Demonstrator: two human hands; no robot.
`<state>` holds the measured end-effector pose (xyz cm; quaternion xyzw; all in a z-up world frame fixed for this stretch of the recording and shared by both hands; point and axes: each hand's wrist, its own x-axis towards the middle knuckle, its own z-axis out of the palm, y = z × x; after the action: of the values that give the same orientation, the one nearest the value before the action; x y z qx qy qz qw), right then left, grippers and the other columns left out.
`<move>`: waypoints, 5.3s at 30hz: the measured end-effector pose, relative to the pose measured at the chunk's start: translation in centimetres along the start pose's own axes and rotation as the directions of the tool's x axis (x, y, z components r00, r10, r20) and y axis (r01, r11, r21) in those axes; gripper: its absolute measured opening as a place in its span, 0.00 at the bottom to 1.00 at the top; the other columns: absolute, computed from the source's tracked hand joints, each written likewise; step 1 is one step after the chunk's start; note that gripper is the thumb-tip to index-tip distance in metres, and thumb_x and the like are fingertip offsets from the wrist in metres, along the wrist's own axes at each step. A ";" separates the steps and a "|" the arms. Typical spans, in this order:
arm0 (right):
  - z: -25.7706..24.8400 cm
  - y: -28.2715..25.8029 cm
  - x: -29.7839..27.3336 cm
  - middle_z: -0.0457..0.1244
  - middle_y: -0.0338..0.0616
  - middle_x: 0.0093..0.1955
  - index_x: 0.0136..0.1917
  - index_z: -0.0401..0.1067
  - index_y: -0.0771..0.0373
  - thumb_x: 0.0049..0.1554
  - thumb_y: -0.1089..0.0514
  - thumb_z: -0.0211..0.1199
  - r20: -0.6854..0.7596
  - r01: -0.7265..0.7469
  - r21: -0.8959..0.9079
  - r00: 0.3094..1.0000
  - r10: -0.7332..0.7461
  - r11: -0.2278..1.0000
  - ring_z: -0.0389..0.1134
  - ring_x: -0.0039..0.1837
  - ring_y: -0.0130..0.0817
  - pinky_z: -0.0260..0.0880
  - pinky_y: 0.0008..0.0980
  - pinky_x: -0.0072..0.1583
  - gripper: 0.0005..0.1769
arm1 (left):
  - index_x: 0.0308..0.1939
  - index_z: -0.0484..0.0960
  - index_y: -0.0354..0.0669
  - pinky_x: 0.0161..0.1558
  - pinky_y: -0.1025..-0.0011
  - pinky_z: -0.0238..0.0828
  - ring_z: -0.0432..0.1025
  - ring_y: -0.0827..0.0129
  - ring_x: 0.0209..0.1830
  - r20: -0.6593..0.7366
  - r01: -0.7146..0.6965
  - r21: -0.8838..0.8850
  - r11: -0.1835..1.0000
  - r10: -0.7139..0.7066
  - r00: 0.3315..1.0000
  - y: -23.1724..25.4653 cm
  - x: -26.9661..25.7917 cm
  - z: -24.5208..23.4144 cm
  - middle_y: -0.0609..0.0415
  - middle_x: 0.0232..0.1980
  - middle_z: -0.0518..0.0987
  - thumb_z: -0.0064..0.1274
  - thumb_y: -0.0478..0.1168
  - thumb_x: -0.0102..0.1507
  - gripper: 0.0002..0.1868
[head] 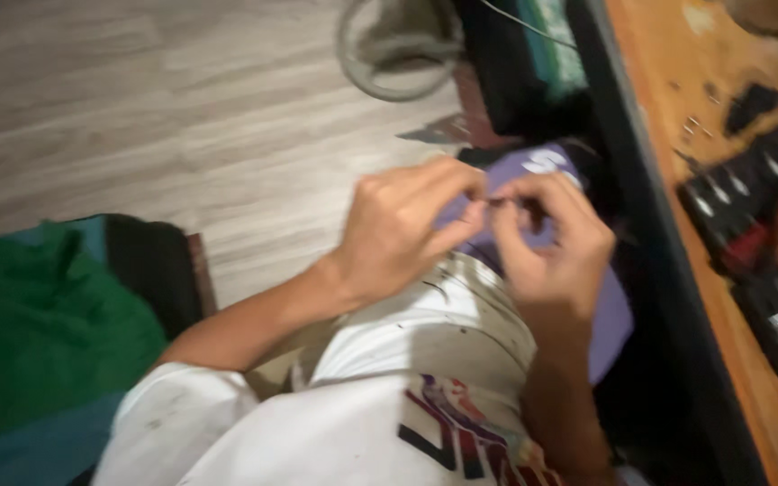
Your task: The person sits on the floor and uses pliers to strip the insulation from a small white wire. They then twist the exposed strands together with their fingers and place the pliers on the table.
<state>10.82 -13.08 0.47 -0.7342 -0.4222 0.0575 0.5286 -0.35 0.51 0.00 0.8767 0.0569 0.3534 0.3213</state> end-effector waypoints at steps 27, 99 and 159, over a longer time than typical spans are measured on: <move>-3.2 2.0 1.3 0.68 0.47 0.50 0.50 0.76 0.69 0.55 0.73 0.75 0.143 0.559 -0.133 0.828 -0.542 0.818 0.70 0.51 0.38 0.70 0.31 0.48 0.12 | 0.36 0.85 0.33 0.34 0.83 0.69 0.72 0.84 0.31 0.391 0.632 -0.493 0.597 -0.497 0.775 -0.3 0.8 -0.5 0.59 0.32 0.81 0.59 0.30 0.60 0.02; 1.5 2.3 -2.0 0.70 0.47 0.49 0.53 0.75 0.68 0.57 0.76 0.71 -0.241 0.273 0.058 0.937 -0.252 0.960 0.70 0.47 0.29 0.67 0.22 0.47 0.12 | 0.40 0.84 0.36 0.39 0.79 0.64 0.71 0.82 0.36 0.169 0.408 -0.520 0.750 -0.377 0.910 -0.3 0.4 0.6 0.61 0.35 0.82 0.58 0.34 0.63 0.04; -0.5 2.2 -0.2 0.64 0.36 0.46 0.48 0.72 0.72 0.59 0.73 0.63 0.029 -0.143 0.319 0.990 0.141 0.937 0.57 0.46 0.18 0.59 0.20 0.50 0.03 | 0.46 0.80 0.34 0.52 0.70 0.73 0.76 0.67 0.47 0.079 0.273 -0.415 0.868 -0.265 0.961 0.4 0.3 1.0 0.52 0.44 0.82 0.57 0.32 0.68 0.05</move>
<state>12.17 -13.80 -1.17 -0.6671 -0.3545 0.1651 0.6340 0.47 -0.24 -0.16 0.7734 0.0976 0.3004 0.5496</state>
